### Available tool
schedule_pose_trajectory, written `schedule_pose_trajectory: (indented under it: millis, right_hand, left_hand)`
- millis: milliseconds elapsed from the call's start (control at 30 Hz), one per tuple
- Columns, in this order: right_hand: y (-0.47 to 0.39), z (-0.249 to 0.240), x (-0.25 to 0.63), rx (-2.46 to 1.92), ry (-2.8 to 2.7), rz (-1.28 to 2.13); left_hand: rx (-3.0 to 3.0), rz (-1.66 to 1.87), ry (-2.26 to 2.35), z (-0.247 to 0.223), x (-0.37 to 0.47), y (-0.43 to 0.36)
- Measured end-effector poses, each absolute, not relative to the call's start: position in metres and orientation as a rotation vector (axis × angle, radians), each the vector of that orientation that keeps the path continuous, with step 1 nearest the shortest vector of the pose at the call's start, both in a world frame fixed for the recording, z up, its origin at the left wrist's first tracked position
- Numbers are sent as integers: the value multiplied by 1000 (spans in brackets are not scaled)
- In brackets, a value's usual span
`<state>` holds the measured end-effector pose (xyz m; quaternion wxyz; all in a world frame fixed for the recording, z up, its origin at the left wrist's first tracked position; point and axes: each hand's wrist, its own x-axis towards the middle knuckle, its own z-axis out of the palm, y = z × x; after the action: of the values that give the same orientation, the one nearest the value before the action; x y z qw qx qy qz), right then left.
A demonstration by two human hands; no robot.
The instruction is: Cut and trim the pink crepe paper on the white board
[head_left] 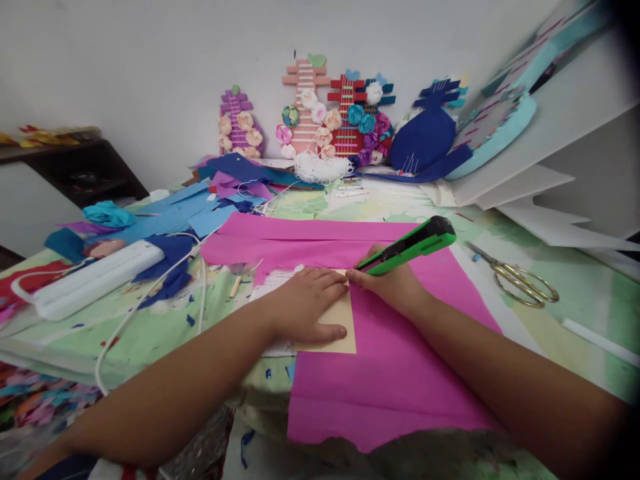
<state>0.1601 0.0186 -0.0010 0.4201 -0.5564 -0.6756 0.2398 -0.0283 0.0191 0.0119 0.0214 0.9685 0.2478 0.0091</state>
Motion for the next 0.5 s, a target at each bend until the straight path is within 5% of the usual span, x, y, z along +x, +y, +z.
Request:
schedule_pose_trajectory:
  millis: [500]
  right_hand:
    - [17, -7, 161, -1368, -1681, 489]
  left_hand:
    - [2986, -5, 780, 12, -29, 18]
